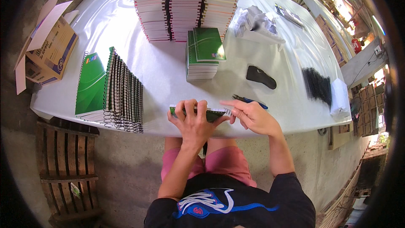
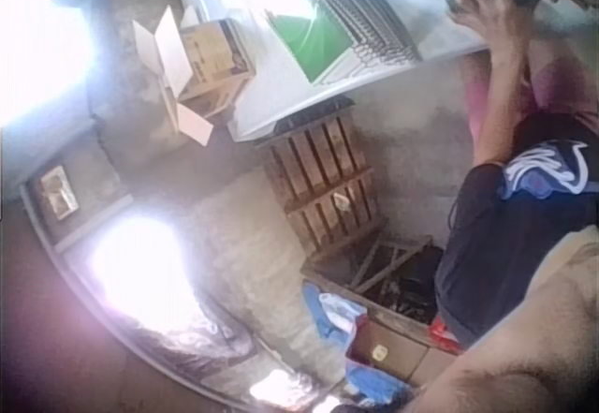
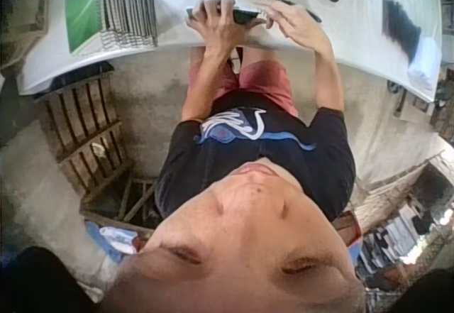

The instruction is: The person assembles spiral-bound notebooks by inserting plastic coils into the punched edges of paper stacks and then cutting and crimping the ends of the coils using a hand tool.

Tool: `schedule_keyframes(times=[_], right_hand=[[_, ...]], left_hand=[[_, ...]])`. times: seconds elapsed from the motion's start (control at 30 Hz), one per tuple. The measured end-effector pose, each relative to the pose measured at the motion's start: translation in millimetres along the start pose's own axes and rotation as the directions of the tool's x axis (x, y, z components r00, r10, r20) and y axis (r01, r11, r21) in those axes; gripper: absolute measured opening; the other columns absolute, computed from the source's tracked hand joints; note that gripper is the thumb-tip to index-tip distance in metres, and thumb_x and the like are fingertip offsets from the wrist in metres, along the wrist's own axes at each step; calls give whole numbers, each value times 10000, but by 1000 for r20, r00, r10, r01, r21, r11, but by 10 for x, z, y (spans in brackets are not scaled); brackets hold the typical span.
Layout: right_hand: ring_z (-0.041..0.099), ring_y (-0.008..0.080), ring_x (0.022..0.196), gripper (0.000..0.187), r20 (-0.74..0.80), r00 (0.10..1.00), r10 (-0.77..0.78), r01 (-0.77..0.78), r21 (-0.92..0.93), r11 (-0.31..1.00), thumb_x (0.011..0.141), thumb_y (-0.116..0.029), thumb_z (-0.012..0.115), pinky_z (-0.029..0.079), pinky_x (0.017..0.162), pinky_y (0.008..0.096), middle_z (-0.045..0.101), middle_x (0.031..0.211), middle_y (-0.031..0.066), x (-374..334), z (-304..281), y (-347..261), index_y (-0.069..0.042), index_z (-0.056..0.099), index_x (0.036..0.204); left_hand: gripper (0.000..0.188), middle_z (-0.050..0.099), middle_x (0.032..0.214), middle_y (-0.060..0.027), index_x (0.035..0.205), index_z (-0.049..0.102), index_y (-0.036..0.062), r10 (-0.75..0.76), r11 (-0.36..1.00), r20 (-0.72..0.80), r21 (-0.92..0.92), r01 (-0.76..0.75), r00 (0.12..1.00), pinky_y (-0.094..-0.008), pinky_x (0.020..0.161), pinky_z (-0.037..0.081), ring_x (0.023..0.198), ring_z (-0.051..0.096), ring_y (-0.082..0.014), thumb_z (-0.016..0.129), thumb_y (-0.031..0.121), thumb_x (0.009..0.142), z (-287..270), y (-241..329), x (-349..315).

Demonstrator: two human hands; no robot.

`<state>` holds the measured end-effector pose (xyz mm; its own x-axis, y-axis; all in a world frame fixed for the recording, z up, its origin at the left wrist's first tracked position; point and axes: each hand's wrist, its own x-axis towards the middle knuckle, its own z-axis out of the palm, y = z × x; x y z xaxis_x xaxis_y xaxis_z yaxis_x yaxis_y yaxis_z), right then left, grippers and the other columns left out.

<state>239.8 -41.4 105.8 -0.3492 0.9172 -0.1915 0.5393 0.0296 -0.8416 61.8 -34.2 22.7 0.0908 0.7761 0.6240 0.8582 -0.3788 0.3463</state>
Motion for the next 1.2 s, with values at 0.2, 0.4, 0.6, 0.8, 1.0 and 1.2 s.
schedule_keyframes(times=[0.2,0.4,0.6,0.8,1.0,1.2], right_hand=[[612,235,673,261,-201,949,-244,207,-184,961,917,-174,543,478,639,316,650,803,112,-109,127,253,-32,597,1129],[643,236,793,252,-331,909,-253,165,-272,948,887,-137,554,501,715,336,656,921,130,139,-344,645,-30,607,1108],[639,274,897,329,-569,811,-136,-245,-541,804,773,-54,560,491,795,355,663,1022,137,85,-683,1197,-53,634,1094],[631,200,944,386,-340,809,-480,582,582,568,694,64,531,472,865,317,685,976,98,203,-79,745,-50,696,1023],[640,214,945,394,-124,813,-569,548,494,675,659,79,574,475,868,302,689,977,119,205,4,708,-53,709,1005],[646,248,947,301,-166,792,-587,560,579,592,691,65,592,490,859,341,688,948,151,122,-53,479,-36,726,941]], left_hand=[[490,480,963,-36,1010,582,148,95,990,48,-111,-90,994,-482,878,283,1012,401,-272,760,443,662,-42,-148,-64],[423,482,996,-61,894,602,141,110,981,60,-166,-99,992,-485,867,301,1028,405,-294,762,446,648,-78,-148,-5],[464,471,1072,-143,814,577,70,136,961,79,-254,-112,988,-482,925,310,1092,387,-368,814,403,595,-167,-49,109],[461,474,1108,-139,773,554,62,145,959,93,-258,-117,985,-479,936,302,1114,378,-369,823,382,579,-154,-124,59],[482,472,1140,-147,735,537,48,176,946,131,-298,-131,976,-487,946,289,1149,355,-366,807,414,576,-161,-166,93],[496,436,1229,-163,738,532,47,211,944,118,-283,-170,970,-490,950,308,1187,332,-377,834,394,553,-147,-263,100]])
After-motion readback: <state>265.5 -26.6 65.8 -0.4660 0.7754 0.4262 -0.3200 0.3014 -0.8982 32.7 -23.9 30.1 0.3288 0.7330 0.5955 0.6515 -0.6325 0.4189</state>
